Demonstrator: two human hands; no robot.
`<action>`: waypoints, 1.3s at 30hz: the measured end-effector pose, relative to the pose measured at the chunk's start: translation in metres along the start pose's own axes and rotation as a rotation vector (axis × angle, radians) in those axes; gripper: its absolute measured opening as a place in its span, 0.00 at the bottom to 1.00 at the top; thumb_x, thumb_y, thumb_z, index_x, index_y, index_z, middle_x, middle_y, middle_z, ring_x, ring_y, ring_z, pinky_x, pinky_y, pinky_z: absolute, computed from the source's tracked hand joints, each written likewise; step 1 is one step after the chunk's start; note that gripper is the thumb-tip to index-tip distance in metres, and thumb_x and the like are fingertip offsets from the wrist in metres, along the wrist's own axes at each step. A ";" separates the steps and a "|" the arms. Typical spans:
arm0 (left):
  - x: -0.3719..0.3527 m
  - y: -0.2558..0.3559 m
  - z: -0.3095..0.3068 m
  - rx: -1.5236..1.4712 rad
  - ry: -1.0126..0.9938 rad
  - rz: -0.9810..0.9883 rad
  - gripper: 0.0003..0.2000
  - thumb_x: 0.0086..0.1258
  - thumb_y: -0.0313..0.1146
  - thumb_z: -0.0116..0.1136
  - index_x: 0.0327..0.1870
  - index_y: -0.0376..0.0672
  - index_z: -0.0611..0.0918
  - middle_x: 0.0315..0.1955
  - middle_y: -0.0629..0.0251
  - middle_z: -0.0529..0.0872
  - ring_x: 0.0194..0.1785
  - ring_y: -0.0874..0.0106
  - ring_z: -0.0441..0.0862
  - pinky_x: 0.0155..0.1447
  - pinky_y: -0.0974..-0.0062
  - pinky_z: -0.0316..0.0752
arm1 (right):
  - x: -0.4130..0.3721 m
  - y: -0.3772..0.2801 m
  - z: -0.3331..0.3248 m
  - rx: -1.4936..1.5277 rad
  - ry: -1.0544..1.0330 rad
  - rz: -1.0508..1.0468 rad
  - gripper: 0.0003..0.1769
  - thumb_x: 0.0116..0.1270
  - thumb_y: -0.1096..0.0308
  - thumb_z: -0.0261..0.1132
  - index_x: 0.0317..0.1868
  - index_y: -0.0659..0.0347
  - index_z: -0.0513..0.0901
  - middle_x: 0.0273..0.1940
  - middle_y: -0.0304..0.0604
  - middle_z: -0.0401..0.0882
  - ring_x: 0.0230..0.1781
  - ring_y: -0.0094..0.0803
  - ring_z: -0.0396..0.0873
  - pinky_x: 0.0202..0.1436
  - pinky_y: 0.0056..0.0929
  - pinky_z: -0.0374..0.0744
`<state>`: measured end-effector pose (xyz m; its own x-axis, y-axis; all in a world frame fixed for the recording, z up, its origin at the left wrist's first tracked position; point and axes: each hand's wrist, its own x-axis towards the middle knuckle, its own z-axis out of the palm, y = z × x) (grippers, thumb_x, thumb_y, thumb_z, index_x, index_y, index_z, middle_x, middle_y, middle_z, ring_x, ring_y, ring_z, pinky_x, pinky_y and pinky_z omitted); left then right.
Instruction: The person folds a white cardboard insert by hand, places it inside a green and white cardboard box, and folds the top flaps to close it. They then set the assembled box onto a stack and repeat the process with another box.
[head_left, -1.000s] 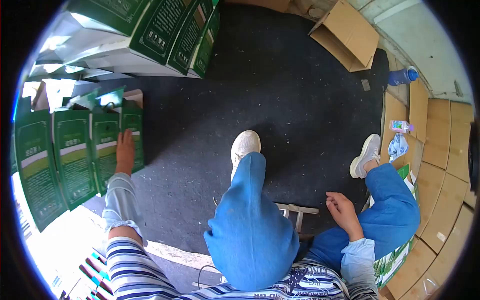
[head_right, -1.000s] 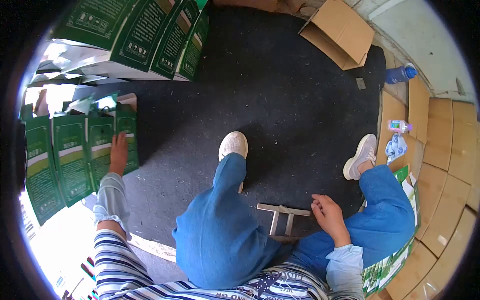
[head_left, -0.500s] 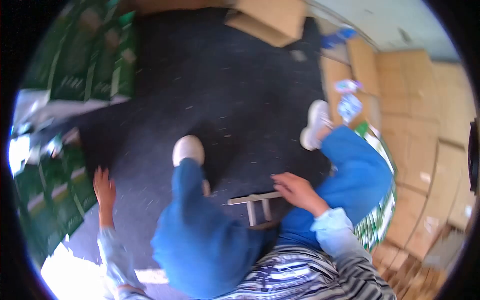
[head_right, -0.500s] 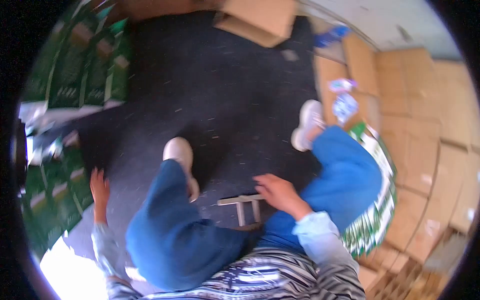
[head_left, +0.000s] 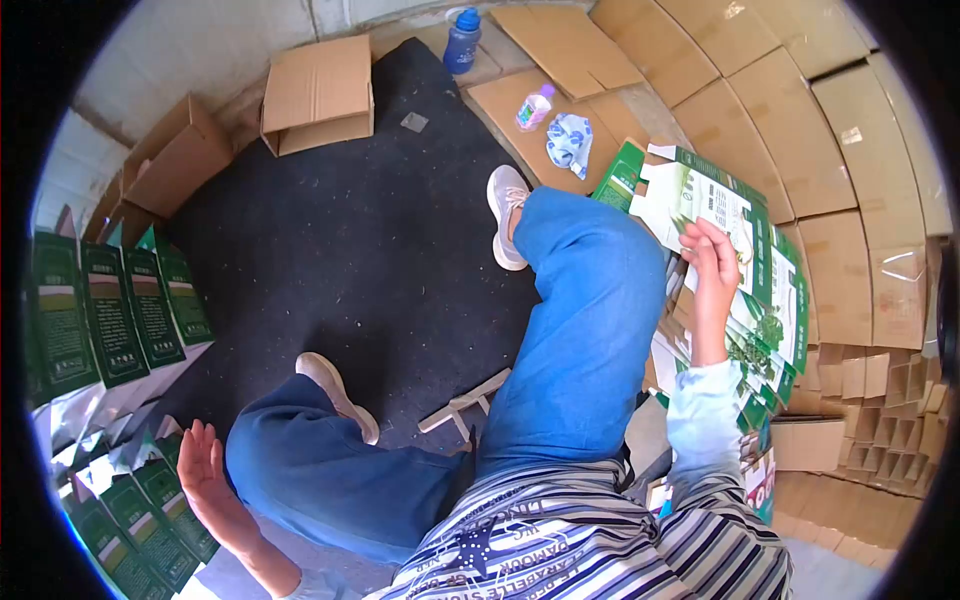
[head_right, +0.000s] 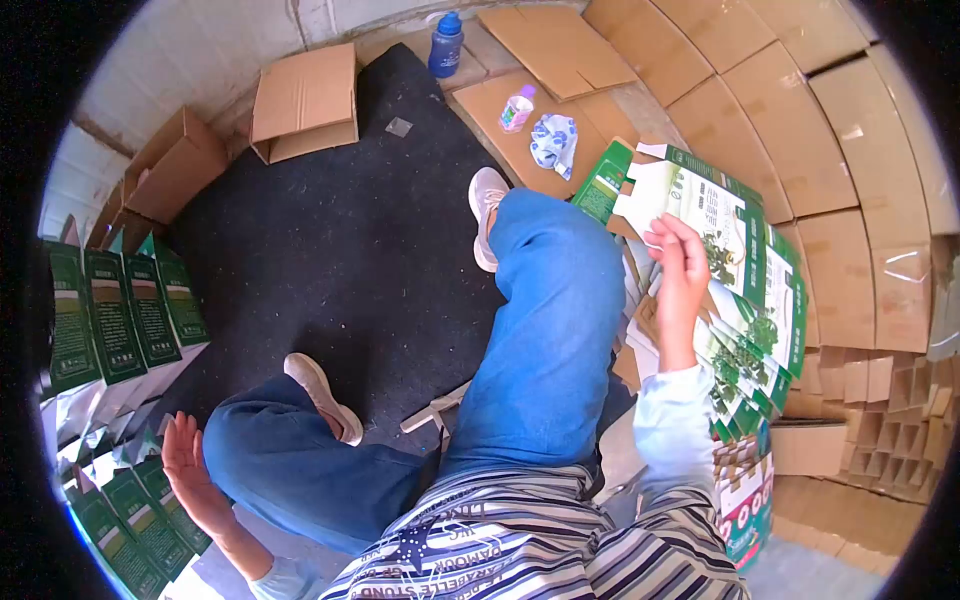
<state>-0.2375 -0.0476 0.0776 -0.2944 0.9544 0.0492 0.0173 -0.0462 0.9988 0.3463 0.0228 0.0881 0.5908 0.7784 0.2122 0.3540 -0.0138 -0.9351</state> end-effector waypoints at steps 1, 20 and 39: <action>0.000 0.020 0.017 0.177 -0.059 0.087 0.26 0.76 0.45 0.37 0.64 0.32 0.68 0.62 0.51 0.72 0.65 0.59 0.68 0.71 0.63 0.58 | 0.013 0.037 -0.023 0.097 0.057 0.138 0.14 0.71 0.69 0.53 0.53 0.62 0.77 0.44 0.43 0.81 0.46 0.28 0.78 0.48 0.27 0.77; -0.015 0.065 0.108 1.415 -0.097 0.190 0.15 0.66 0.31 0.55 0.52 0.36 0.77 0.54 0.51 0.77 0.58 0.56 0.74 0.64 0.64 0.66 | 0.165 0.303 -0.134 0.796 0.441 0.684 0.17 0.65 0.62 0.64 0.49 0.64 0.74 0.44 0.45 0.79 0.44 0.37 0.79 0.45 0.30 0.81; 0.115 0.069 0.176 -0.419 -0.022 -0.379 0.26 0.70 0.55 0.47 0.58 0.43 0.74 0.49 0.62 0.81 0.54 0.68 0.78 0.54 0.63 0.75 | -0.079 -0.025 0.105 0.987 -0.800 0.741 0.25 0.72 0.58 0.53 0.65 0.59 0.65 0.63 0.45 0.70 0.62 0.39 0.71 0.61 0.41 0.75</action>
<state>-0.1020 0.1114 0.1513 -0.1858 0.9327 -0.3091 -0.4682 0.1925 0.8624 0.2141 0.0273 0.0651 -0.2535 0.9215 -0.2943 -0.6658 -0.3869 -0.6379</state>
